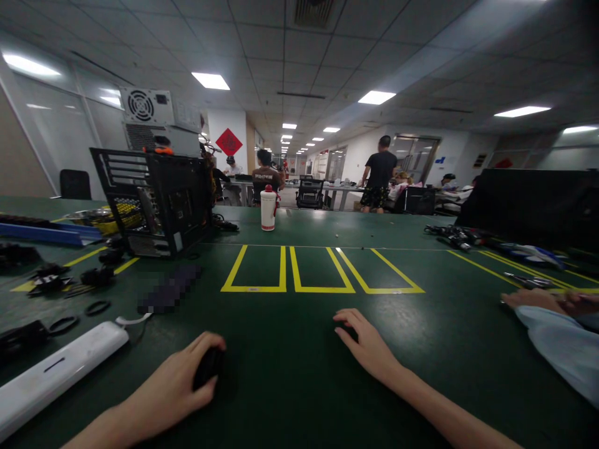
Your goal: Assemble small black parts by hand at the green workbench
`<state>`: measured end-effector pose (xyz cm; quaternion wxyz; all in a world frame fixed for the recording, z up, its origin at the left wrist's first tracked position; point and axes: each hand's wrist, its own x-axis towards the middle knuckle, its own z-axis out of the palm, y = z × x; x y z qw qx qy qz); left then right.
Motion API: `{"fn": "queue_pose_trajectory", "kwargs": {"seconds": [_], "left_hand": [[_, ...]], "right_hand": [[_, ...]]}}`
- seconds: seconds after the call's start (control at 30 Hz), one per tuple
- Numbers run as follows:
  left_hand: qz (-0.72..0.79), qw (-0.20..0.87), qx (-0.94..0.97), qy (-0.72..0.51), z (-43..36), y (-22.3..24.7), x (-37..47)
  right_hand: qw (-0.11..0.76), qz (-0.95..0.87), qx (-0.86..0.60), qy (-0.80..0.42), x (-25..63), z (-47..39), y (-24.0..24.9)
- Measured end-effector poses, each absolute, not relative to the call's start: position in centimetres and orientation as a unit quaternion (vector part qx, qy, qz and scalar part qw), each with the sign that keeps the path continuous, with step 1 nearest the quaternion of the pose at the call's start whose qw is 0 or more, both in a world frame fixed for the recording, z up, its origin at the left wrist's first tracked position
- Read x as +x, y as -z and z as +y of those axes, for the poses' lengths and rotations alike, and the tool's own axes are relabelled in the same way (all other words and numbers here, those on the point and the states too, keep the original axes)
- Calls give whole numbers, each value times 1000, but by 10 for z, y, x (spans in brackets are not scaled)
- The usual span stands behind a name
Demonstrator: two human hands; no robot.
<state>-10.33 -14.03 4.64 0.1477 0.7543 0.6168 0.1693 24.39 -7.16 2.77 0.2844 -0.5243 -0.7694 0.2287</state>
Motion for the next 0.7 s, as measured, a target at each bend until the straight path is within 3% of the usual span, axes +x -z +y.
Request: {"fn": "queue_pose_trajectory", "kwargs": {"seconds": [0.07,0.2,0.4,0.6,0.7], "left_hand": [[551,206,791,-168,-98,-49,-73],[490,208,822,-201,-35,-47,-13],[472,221,826,-217,-11,-33,5],[426,321,811,-241,-5,-31,-8],[406,309,821,-255,-8,-30,-9]], "right_hand": [[313,-753,-487,-311,213,-61,-32],[358,-703,-448,-422,168,-31,-31],[390,-600,-418,-560,161,-1,-19],[416,-598,-405,-553,167,0,-13],[416,-605,-385,-559,168,-3,-14]]}}
